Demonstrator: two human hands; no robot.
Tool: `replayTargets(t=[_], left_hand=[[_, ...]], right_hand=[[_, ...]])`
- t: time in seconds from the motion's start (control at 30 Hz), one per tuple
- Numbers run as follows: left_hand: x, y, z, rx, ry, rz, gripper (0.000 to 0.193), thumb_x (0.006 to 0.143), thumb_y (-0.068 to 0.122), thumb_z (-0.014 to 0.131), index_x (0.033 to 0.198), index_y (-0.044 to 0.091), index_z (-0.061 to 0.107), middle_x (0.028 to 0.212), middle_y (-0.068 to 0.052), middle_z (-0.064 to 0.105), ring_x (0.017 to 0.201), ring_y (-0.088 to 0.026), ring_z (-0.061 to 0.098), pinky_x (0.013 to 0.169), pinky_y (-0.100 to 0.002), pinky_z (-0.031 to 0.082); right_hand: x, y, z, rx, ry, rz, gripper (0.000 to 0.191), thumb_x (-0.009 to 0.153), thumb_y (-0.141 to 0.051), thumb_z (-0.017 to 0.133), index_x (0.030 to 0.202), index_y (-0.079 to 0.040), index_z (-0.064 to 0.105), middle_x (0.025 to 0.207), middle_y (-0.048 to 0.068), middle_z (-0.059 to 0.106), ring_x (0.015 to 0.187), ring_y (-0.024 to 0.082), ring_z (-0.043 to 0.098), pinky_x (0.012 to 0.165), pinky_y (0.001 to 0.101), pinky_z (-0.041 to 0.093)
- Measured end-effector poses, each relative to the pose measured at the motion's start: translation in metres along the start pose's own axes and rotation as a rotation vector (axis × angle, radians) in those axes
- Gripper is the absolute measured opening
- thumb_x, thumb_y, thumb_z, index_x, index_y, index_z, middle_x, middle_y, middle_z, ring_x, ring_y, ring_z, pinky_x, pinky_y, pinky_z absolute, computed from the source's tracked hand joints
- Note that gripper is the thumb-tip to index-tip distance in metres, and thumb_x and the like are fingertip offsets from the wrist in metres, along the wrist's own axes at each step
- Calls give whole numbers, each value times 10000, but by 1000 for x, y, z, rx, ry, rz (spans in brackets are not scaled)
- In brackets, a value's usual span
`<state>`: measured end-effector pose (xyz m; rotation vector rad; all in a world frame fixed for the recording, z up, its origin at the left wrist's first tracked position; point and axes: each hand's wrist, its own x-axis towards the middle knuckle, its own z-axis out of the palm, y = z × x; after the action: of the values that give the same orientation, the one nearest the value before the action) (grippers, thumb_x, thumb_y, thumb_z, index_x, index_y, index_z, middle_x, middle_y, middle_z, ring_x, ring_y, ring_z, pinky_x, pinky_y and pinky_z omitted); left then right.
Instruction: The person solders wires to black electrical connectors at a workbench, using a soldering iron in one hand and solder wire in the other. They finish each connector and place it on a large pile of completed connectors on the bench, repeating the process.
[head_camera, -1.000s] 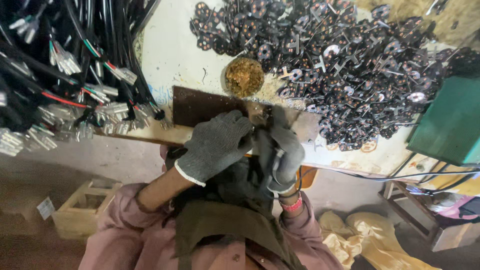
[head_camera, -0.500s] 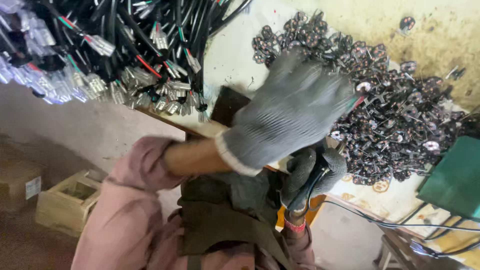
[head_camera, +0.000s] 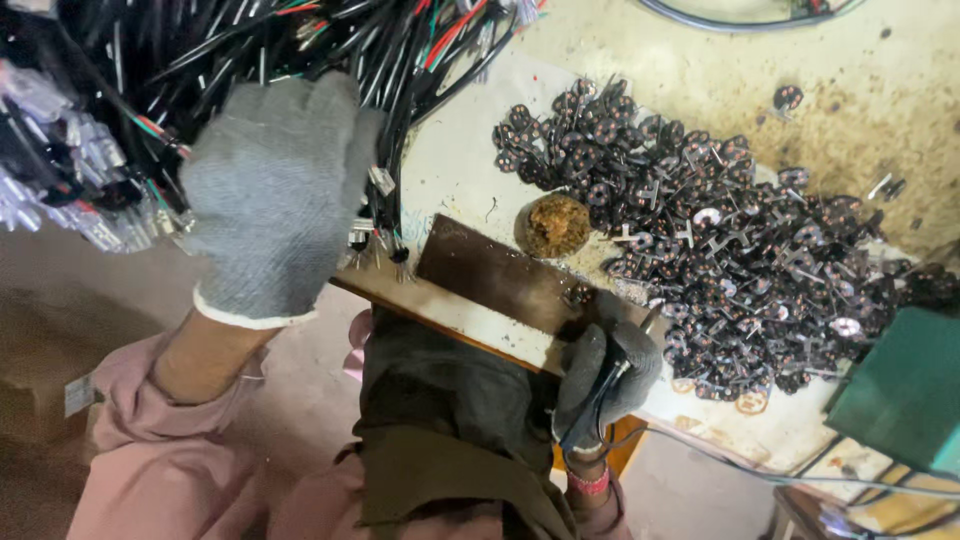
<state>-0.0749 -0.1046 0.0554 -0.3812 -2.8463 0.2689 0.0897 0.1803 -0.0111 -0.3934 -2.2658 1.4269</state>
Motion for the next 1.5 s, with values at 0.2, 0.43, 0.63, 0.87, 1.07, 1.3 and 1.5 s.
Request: replayTargets(t=[0.2, 0.43, 0.63, 0.87, 1.07, 1.3, 1.5], left_hand=[[42, 20, -11, 119, -338, -221, 148, 1057, 179, 634, 1179, 100, 604, 843, -89, 638, 716, -271, 675, 515, -411, 532], [-11, 31, -83, -469, -8, -118, 442, 1023, 72, 546, 1463, 25, 524, 1208, -111, 661, 814, -179, 611, 634, -306, 526], [-98, 66, -27, -979, -597, 431, 763, 817, 332, 673, 1517, 72, 518, 1070, -79, 704, 924, -259, 675, 681, -405, 542], [-88, 104, -17, -1375, -597, 126, 477, 972, 277, 680, 1312, -20, 528, 1072, -213, 659, 980, -393, 655, 792, -478, 528], [-80, 102, -3, -1445, -738, -184, 164, 949, 207, 683, 1013, 56, 685, 865, -134, 710, 757, -294, 732, 670, -391, 538], [-78, 105, -21, -1574, -618, -166, 190, 942, 172, 688, 1091, 53, 691, 940, -115, 726, 780, -272, 721, 705, -360, 552], [-82, 111, -21, -1579, -511, -24, 203, 955, 142, 708, 1131, 43, 681, 1062, -121, 692, 940, -275, 682, 796, -368, 533]], right_hand=[[2, -2, 4, 108, 13, 106, 212, 1030, 3, 627, 1190, -51, 499, 1248, 161, 685, 728, 120, 595, 653, 268, 504], [4, -4, -3, -291, -48, -196, 191, 1061, -47, 639, 1233, -57, 556, 1103, 139, 627, 930, 261, 632, 858, 344, 518], [14, -29, -23, 657, -7, 482, 318, 1140, -296, 522, 1248, -4, 582, 739, 40, 570, 565, 67, 523, 507, 188, 379], [2, -46, 0, 287, -309, 658, 237, 1052, -244, 510, 1168, -43, 559, 853, 73, 664, 542, 68, 493, 439, 250, 363], [5, -25, -7, 331, 162, 294, 228, 1005, -101, 586, 1219, -24, 571, 1055, 109, 721, 566, 51, 488, 496, 226, 394], [-10, -27, -3, 220, -182, 237, 374, 943, 5, 721, 1254, -27, 516, 1093, 109, 674, 906, 168, 667, 816, 304, 570], [-14, -43, -13, 214, -225, 292, 483, 895, 84, 786, 1264, -47, 503, 1085, 105, 703, 962, 178, 697, 854, 313, 571]])
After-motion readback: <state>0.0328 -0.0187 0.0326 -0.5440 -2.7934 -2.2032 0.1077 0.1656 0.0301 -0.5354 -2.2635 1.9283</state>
